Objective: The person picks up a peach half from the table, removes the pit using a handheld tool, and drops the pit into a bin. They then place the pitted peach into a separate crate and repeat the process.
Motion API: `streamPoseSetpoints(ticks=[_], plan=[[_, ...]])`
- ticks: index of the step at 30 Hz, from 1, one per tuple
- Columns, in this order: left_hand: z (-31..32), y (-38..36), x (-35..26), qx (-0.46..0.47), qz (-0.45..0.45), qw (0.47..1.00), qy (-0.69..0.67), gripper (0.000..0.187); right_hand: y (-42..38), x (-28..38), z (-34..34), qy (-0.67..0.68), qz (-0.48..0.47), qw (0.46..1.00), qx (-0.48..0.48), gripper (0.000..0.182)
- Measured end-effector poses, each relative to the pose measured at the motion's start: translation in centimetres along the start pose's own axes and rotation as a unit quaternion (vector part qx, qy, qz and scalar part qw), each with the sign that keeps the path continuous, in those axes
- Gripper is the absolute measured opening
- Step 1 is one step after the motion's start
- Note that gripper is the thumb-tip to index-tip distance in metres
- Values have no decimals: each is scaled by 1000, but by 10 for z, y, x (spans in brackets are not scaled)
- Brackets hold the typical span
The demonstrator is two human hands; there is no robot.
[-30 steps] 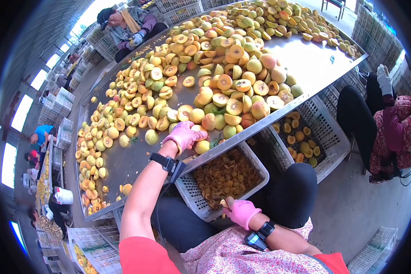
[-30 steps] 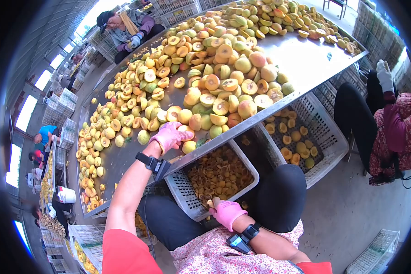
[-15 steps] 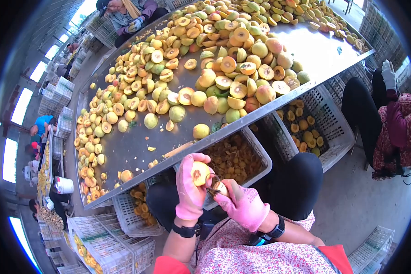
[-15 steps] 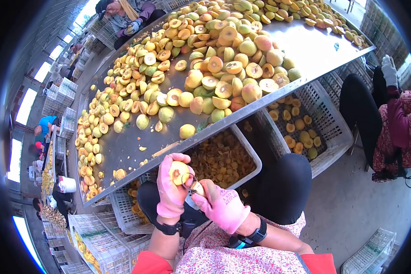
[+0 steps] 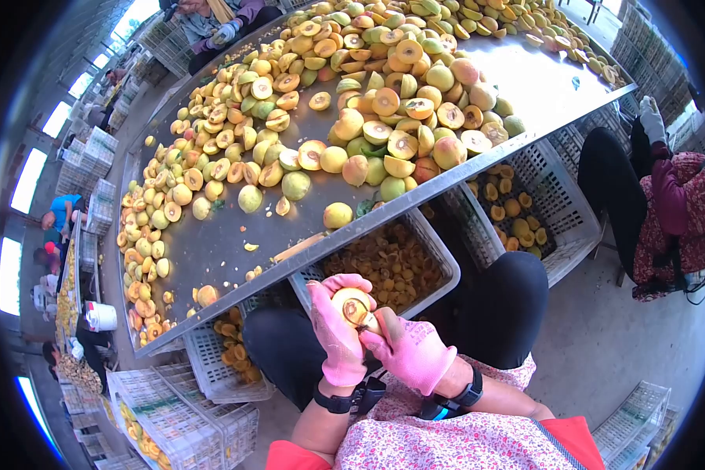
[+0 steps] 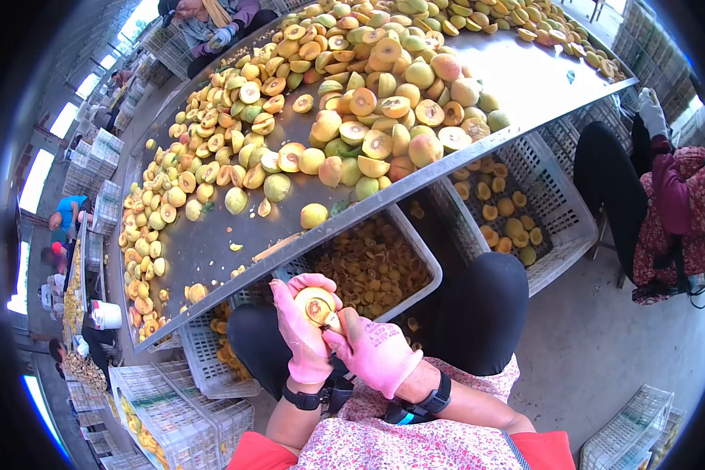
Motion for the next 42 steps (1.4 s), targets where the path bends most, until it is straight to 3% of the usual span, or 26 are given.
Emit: streamPoseSetpoints(ticks=[3, 11, 15, 17, 19, 20, 23, 25, 27, 28, 29, 31, 32, 33, 35, 36, 37, 38, 40, 41, 42], plan=[[-2, -1, 4, 6, -1, 1000, -5, 63, -1, -8, 7, 38, 35, 998, 44, 36], [4, -2, -8, 41, 16, 998, 45, 71, -5, -7, 14, 170, 11, 976, 138, 48], [9, 3, -8, 96, -16, 990, 102, 78, -3, -15, 29, 262, 9, 946, 193, 49], [29, 3, -13, 229, -4, 965, 126, 81, -5, -21, 35, 301, 32, 924, 232, 48], [28, 2, -10, 253, -10, 962, 103, 84, -31, -12, 53, 522, 136, 722, 434, 43], [36, -1, -14, 290, -1, 954, 76, 85, -40, 0, 49, 583, 145, 664, 445, 39], [47, -8, -22, 329, 23, 943, 37, 83, -40, 8, 53, 621, 105, 622, 466, 43], [23, -2, -7, 144, -76, 986, -45, 75, -38, 7, 57, 649, 81, 596, 466, 42], [-18, 13, -9, 8, -43, 995, -87, 69, -34, 3, 53, 642, 70, 626, 436, 41], [-39, 18, -34, 7, 33, 999, -43, 70, -26, 1, 50, 624, 64, 666, 404, 38], [-68, 21, -56, -35, 78, 996, -29, 70, -15, -12, 47, 547, 95, 746, 368, 39], [-131, 10, -121, -182, 233, 941, 168, 67, 27, -56, 56, 357, 64, 916, 170, 36], [-152, 5, -150, -197, 271, 884, 327, 60, 35, -76, 45, 131, 99, 983, 86, 41], [-169, 8, -174, -124, 366, 676, 627, 45, 35, -84, 38, 89, 130, 986, 56, 45], [-152, 6, -189, -163, 388, 443, 792, 37, 33, -80, 37, 182, 160, 968, 70, 43], [-151, 7, -187, -162, 386, 442, 793, 37, 33, -82, 40, 183, 161, 967, 73, 43], [-139, 29, -183, -118, 301, 661, 677, 39, 35, -81, 33, 226, 127, 966, 22, 41], [-125, 51, -161, -68, 193, 834, 513, 42, 36, -80, 26, 266, 93, 959, -28, 39], [-66, 82, -130, 83, 88, 854, 506, 49, 33, -87, 3, 423, 100, 894, -109, 27], [-32, 98, -118, 213, 217, 774, 556, 42, 27, -91, -13, 490, 121, 852, -136, 24], [13, 91, -111, 340, 454, 599, 565, 36, 24, -96, -25, 516, 111, 834, -162, 24]])
Point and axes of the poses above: each hand's wrist, its own y-axis towards the middle knuckle, its own z-axis out of the palm, x = y × z, the point moved 10 cm from there along y, towards the middle knuckle, and after that the axes turned 8 degrees about z, right-handed, at the moved point
